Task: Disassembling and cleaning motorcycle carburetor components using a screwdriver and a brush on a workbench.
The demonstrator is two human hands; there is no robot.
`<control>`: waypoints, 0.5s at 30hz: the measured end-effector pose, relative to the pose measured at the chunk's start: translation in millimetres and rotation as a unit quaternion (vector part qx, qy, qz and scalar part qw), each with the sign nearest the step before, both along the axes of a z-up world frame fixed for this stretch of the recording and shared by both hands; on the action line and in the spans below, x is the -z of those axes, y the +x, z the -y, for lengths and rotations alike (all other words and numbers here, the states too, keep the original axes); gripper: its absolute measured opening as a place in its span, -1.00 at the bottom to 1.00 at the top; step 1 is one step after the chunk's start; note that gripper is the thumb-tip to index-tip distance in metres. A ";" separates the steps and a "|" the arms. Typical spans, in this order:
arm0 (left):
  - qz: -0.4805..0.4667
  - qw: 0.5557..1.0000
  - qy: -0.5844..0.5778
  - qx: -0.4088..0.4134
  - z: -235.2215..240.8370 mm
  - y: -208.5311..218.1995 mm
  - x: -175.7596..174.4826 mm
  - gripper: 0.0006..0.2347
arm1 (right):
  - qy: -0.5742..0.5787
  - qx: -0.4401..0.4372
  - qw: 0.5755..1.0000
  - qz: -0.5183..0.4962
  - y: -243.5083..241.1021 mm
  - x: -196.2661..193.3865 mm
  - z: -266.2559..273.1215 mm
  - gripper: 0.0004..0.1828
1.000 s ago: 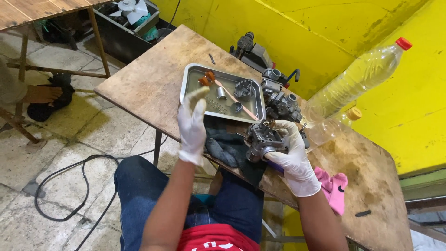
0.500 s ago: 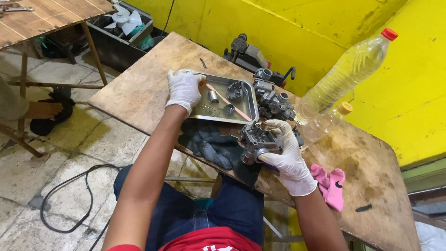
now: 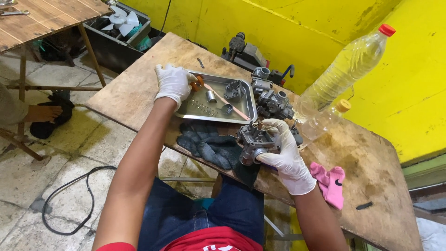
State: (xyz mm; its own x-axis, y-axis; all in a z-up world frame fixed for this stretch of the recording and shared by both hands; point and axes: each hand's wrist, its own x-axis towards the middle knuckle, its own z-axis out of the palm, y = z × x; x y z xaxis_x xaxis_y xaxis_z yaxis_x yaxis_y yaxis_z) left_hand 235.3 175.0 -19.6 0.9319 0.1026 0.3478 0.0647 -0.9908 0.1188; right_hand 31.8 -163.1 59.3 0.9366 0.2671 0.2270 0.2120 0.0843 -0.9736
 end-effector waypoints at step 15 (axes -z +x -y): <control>0.024 0.981 -0.176 0.078 -4.5 -30.6 -19.2 -0.87 | -0.018 -0.019 1.000 -0.001 -5.2 -8.9 -7.6 -0.06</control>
State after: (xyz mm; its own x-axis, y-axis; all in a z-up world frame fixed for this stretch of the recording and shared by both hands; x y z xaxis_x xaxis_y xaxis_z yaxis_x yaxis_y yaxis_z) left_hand 204.7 179.5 -0.4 0.9294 0.0819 0.3599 -0.0983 -0.8850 0.4551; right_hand 26.6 -155.5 68.2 0.9261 0.3099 0.2150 0.2074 0.0578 -0.9765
